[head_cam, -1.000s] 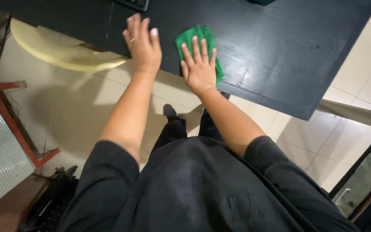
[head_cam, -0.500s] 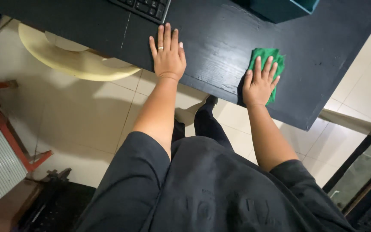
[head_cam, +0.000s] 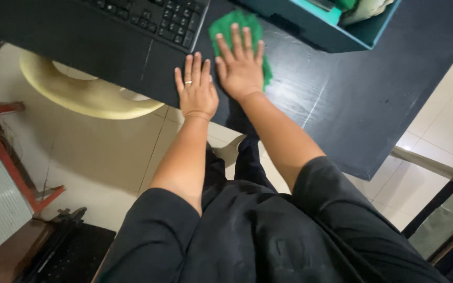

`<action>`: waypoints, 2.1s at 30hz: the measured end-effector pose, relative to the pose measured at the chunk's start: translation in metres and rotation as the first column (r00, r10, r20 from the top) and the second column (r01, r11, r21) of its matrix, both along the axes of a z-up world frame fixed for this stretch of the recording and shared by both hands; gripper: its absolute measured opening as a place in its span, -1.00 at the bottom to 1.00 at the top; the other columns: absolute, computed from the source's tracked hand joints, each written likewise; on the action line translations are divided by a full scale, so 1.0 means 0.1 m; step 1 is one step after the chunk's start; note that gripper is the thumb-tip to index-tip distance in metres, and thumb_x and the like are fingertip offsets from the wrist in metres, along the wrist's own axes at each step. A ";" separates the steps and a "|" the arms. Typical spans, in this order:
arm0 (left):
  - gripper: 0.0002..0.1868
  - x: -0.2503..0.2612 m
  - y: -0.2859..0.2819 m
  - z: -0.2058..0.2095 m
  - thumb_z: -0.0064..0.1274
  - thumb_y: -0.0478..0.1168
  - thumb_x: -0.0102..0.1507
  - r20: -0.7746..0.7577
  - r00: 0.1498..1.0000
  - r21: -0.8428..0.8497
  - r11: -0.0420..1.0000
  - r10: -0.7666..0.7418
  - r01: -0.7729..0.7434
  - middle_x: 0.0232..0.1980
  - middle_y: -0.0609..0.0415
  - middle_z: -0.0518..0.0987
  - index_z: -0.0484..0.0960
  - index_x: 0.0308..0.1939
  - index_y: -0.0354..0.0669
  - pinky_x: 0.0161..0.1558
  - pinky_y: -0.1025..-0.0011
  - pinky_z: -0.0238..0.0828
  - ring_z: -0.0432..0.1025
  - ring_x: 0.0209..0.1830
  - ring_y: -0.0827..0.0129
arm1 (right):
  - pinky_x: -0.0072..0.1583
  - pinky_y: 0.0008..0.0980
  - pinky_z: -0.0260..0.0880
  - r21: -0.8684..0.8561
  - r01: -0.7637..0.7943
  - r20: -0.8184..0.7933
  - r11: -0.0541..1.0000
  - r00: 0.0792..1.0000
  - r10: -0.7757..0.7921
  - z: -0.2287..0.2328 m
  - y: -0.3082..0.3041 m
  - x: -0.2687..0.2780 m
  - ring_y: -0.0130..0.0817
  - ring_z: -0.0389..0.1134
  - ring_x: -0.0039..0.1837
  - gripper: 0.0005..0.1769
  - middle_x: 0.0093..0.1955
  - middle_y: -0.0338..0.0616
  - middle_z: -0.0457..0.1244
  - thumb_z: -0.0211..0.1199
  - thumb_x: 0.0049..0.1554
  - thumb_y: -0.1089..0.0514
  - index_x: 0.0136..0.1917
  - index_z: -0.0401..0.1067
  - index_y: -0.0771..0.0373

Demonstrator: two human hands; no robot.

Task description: The person wipes a black computer tower, a desk surface, and a beige plastic chair using a green cloth. They then open a drawer under the desk and pick up a white box labeled 'TANK-6' from inside.

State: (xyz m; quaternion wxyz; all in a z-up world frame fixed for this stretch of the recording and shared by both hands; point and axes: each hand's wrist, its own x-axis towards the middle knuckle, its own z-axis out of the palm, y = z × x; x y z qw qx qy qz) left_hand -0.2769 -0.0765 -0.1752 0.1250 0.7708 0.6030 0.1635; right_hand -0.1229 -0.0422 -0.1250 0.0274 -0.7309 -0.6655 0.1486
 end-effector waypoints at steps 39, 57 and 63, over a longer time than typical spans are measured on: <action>-0.47 -0.04 -0.01 0.00 -0.11 -0.19 0.41 0.002 1.000 -0.045 0.999 -0.021 0.021 0.66 0.03 0.12 0.41 0.50 -0.06 0.61 -0.10 -0.32 -0.11 0.69 0.15 | 0.59 0.31 -0.33 0.116 -0.075 -0.017 0.990 0.997 0.078 -0.04 -0.49 0.44 0.06 -0.27 0.71 -0.40 0.73 -0.01 -0.18 -0.06 0.40 -0.08 0.67 0.12 -0.04; -0.49 -0.03 -0.01 0.00 -0.14 -0.19 0.41 0.006 0.998 0.002 0.998 -0.057 0.057 0.64 -0.01 0.17 0.44 0.47 -0.12 0.59 -0.10 -0.34 -0.07 0.68 0.11 | 0.54 0.32 -0.30 0.080 -0.003 -0.010 0.997 1.000 0.004 0.01 -0.85 0.68 0.10 -0.24 0.69 -0.37 0.71 0.01 -0.16 -0.01 0.33 -0.13 0.63 0.13 -0.11; -0.48 0.01 -0.04 -0.02 -0.10 -0.21 0.41 0.030 0.997 0.028 0.997 -0.073 0.072 0.64 -0.11 0.16 0.42 0.47 -0.17 0.57 -0.15 -0.35 -0.08 0.68 0.01 | 0.62 0.24 -0.28 0.111 0.474 -0.012 0.874 0.880 -0.476 0.11 -1.96 1.86 0.01 -0.21 0.75 -0.39 0.74 -0.10 -0.13 0.00 0.34 -0.13 0.63 0.15 -0.15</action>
